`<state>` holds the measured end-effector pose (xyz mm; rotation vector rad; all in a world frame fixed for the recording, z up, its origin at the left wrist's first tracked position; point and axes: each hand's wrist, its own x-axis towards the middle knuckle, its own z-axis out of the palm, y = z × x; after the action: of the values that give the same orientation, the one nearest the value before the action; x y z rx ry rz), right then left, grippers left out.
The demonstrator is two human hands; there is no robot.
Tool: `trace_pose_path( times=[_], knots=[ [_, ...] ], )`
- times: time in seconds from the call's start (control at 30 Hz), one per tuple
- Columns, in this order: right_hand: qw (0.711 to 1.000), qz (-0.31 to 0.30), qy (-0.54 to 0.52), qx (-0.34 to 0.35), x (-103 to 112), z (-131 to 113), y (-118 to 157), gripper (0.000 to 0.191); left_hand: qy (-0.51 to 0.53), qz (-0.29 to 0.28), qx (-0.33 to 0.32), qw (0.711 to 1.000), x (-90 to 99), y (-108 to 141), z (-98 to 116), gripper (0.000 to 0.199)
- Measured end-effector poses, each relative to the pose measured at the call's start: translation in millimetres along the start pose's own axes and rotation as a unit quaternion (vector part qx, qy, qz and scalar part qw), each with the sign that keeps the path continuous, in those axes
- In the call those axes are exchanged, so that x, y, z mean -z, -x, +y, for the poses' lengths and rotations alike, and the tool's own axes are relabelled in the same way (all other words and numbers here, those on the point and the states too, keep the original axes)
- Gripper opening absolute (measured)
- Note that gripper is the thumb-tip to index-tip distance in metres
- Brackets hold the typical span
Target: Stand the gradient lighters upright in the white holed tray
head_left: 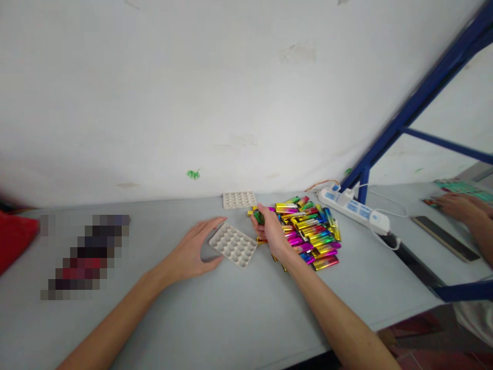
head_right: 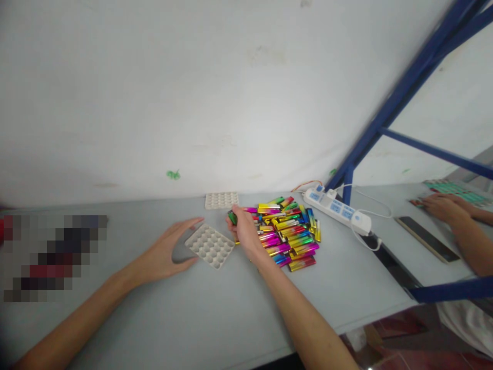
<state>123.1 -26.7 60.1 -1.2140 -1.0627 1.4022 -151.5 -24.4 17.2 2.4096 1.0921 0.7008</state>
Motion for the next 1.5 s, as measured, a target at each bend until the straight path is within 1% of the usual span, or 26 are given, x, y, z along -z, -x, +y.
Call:
trace_pose_path(
  times=[0.03,0.13,0.27,0.37,0.43,0.5,0.57,0.67,0.77,0.87,0.97,1.03,1.1,1.27,1.37,1.5],
  knots=[
    [1.0,-0.004,0.005,0.002,0,1,0,0.062,-0.002,-0.01,-0.002,1.0,2.0,0,0,0.093],
    [1.0,0.005,0.023,0.014,0,2,0,0.06,0.0,-0.028,-0.006,1.0,8.2,-2,-1,0.089],
    [0.999,0.02,0.027,0.017,0,2,0,0.058,0.02,-0.023,-0.005,1.0,11.0,-3,0,0.093],
    [0.999,0.03,0.013,0.018,0,2,0,0.065,0.018,-0.021,-0.005,1.0,9.6,-4,5,0.093],
    [0.999,0.024,0.004,0.021,-1,1,0,0.072,0.014,-0.03,-0.003,0.999,8.8,-5,10,0.091],
    [0.999,0.018,-0.01,0.036,-1,2,0,0.076,0.017,-0.041,-0.001,0.999,9.0,-5,14,0.091],
    [0.998,0.023,-0.019,0.057,-1,4,-1,0.076,0.027,-0.038,0.003,0.999,10.8,-5,13,0.093],
    [0.996,0.029,0.001,0.09,1,9,-2,0.07,0.036,-0.005,0.025,0.999,14.6,-1,3,0.094],
    [0.988,0.018,0.06,0.138,4,13,-3,0.057,0.034,0.04,0.056,0.997,14.1,2,-7,0.097],
    [0.978,0.006,0.107,0.177,6,14,-1,0.045,0.047,0.065,0.074,0.994,2.4,1,-4,0.102],
    [0.967,0.015,0.141,0.212,5,13,3,0.037,0.06,0.078,0.085,0.992,-15.9,-2,9,0.105],
    [0.961,0.028,0.154,0.228,4,14,5,0.036,0.063,0.077,0.094,0.991,-24.8,-3,17,0.108],
    [0.96,0.031,0.151,0.233,2,16,5,0.038,0.065,0.064,0.095,0.991,-27.4,-2,20,0.112],
    [0.965,-0.013,0.151,0.215,-4,25,2,0.04,0.066,0.019,0.076,0.995,-14.3,1,13,0.121],
    [0.952,-0.036,0.194,0.232,-7,32,-1,0.038,0.066,0.007,0.083,0.994,-7.9,2,8,0.119],
    [0.935,-0.067,0.244,0.25,-9,41,-4,0.031,0.085,0.007,0.102,0.991,-7.8,1,7,0.115]
  ],
)
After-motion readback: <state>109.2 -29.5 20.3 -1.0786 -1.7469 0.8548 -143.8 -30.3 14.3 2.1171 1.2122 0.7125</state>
